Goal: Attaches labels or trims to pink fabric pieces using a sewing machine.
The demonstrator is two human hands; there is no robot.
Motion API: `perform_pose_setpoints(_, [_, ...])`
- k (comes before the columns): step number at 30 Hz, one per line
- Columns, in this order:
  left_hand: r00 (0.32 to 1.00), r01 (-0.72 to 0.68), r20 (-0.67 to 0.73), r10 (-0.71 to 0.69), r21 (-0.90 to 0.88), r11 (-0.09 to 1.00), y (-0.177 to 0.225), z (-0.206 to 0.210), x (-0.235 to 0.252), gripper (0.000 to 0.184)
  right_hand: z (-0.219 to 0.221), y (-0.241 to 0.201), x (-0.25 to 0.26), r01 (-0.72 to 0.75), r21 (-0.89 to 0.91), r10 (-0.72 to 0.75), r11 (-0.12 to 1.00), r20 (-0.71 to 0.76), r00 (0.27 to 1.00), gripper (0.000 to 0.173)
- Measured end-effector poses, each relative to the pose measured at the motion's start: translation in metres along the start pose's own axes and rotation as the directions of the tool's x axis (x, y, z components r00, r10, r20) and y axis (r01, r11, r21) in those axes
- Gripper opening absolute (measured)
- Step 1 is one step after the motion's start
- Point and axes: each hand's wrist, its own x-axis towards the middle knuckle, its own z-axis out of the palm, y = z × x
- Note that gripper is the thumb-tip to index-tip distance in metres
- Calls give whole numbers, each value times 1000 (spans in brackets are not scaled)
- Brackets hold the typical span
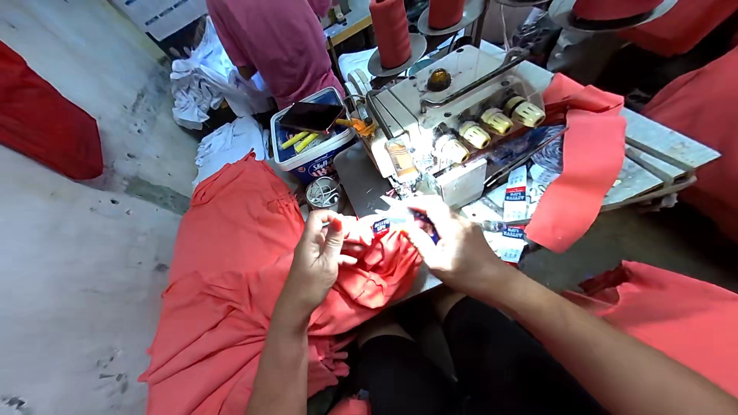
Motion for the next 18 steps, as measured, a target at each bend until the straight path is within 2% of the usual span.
perform_pose_setpoints(3, [999,-23,43,17,152,988,1,-10,0,15,3,16,-8,-137,197,147,971,-39,988,60])
perform_pose_setpoints(4, [998,-34,63,21,207,978,4,-11,-1,10,7,20,-9,-155,234,160,960,-2,987,62])
perform_pose_setpoints(6, [989,-91,138,53,286,954,17,-14,-3,12,9,20,-11,-212,307,168,928,163,972,47])
perform_pose_setpoints(8, [955,-257,251,159,434,863,30,-29,-8,15,0,12,-8,-289,440,145,850,333,932,16])
perform_pose_setpoints(9, [935,-327,309,172,570,754,37,-39,-11,18,-11,9,-5,-339,520,129,784,398,908,10])
perform_pose_setpoints(11, [926,-360,364,103,763,537,53,-59,-20,29,-39,2,1,-387,632,115,671,427,897,14])
perform_pose_setpoints(12, [926,-365,368,88,809,460,60,-70,-25,32,-52,-1,4,-377,639,92,671,433,897,16])
perform_pose_setpoints(13, [919,-391,370,135,825,407,69,-83,-28,32,-64,-3,7,-342,621,37,705,449,893,16])
perform_pose_setpoints(15, [865,-481,373,335,806,345,103,-113,-29,26,-83,-12,12,-220,558,-84,800,466,881,12])
perform_pose_setpoints(17, [817,-552,367,445,721,420,156,-133,-32,22,-108,-31,19,-48,496,-164,867,376,912,12])
perform_pose_setpoints(18, [773,-604,362,521,669,433,176,-143,-31,21,-125,-41,23,83,467,-223,881,254,941,11])
